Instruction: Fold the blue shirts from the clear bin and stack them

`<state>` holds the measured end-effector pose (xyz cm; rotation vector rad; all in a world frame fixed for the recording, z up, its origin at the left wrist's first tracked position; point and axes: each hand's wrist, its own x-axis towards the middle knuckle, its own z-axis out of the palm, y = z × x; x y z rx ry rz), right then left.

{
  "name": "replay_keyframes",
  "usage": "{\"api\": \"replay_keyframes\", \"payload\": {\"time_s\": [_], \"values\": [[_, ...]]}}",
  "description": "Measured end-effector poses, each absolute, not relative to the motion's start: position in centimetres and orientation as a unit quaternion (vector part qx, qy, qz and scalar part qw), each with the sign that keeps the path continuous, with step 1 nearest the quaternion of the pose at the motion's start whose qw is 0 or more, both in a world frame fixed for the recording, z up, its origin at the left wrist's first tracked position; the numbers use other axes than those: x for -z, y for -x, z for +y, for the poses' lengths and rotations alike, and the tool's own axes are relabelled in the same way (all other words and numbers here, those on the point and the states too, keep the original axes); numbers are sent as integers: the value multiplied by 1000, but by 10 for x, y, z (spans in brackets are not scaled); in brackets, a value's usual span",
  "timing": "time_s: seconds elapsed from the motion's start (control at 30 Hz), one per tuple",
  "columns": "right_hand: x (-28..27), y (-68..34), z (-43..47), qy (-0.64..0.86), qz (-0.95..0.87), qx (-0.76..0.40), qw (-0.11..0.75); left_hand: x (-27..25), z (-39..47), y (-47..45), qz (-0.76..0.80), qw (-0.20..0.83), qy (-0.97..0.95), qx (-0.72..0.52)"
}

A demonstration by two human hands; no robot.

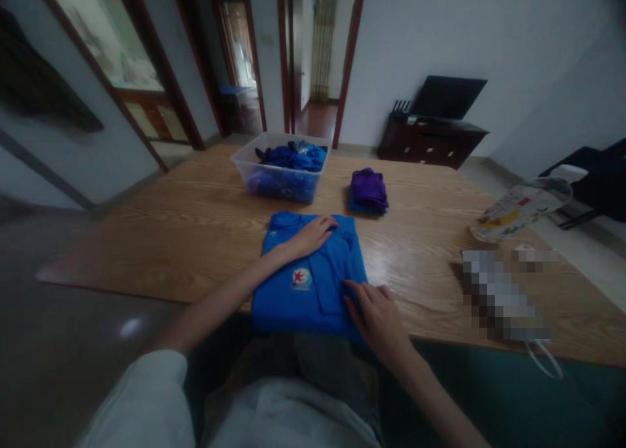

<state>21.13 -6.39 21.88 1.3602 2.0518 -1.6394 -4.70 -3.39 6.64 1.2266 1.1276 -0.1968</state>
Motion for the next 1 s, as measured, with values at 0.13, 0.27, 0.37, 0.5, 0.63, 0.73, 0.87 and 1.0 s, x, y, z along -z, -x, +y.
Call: {"api": "replay_keyframes", "payload": {"time_s": [0.13, 0.27, 0.37, 0.5, 0.63, 0.73, 0.87, 1.0], "values": [[-268, -241, -70, -521, 625, 579, 51, -156, -23, 98, 542, 700, -462, 52], [-307, -275, -94, -590, 428, 673, 122, -297, -45, 149, 559, 805, -93, 177], [-307, -278, -122, -653, 238, 701, 159, -356, -90, 163, 562, 794, 36, 229], [-287, -257, -142, -677, 23, 720, 148, -345, -140, 158, 690, 683, -49, 235], [-283, -238, -136, -676, -93, 719, 129, -315, -146, 150, 653, 746, -2, 134], [-291, -233, -130, -679, -118, 718, 100, -317, -141, 144, 677, 719, 33, 153], [-305, -237, -129, -683, -113, 716, 90, -336, -128, 141, 641, 748, 58, 162], [-316, -249, -123, -657, -23, 744, 119, -355, -101, 148, 605, 764, -44, 220]]}}
